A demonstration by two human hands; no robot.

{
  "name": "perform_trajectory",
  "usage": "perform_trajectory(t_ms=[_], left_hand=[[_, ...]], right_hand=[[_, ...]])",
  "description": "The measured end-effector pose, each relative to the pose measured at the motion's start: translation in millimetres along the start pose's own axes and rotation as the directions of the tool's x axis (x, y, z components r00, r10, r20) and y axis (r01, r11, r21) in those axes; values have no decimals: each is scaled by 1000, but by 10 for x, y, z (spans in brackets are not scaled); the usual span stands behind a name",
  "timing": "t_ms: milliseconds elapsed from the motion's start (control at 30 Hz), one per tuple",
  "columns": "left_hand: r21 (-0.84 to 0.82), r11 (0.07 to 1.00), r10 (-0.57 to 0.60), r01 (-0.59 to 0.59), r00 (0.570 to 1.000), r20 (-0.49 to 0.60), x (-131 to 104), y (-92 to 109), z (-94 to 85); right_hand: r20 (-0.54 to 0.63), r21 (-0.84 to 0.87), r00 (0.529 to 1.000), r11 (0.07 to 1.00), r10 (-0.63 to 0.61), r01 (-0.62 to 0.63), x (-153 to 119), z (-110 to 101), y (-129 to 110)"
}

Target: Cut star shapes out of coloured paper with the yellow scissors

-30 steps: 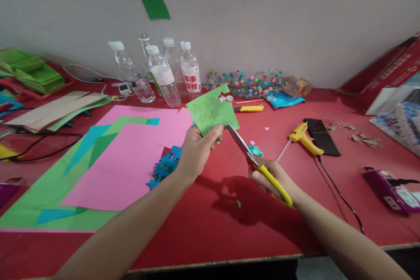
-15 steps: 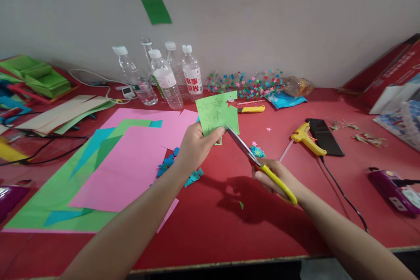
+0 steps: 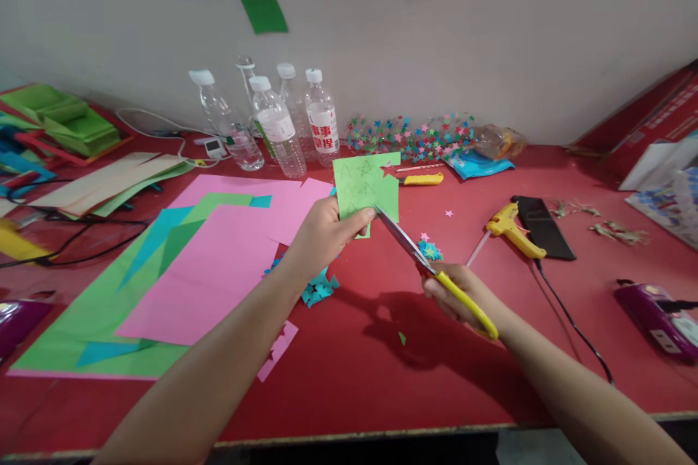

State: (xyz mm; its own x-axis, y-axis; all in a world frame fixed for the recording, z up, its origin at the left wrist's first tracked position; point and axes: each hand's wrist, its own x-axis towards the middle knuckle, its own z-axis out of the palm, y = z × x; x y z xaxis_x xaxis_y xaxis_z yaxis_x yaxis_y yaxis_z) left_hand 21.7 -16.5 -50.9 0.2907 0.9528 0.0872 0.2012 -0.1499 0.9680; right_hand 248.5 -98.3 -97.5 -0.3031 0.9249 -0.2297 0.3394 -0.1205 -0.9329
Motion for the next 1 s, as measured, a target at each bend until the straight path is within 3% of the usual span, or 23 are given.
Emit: perform_trajectory(t_ms=[500, 1000], left_hand=[[-192, 980, -47, 54, 998, 43, 29, -11, -8], [-221, 972, -58, 80, 993, 101, 40, -44, -27]], right_hand=[[59, 37, 998, 999, -3, 1, 13, -6, 89], [28, 19, 999, 999, -39, 39, 3, 26, 71]])
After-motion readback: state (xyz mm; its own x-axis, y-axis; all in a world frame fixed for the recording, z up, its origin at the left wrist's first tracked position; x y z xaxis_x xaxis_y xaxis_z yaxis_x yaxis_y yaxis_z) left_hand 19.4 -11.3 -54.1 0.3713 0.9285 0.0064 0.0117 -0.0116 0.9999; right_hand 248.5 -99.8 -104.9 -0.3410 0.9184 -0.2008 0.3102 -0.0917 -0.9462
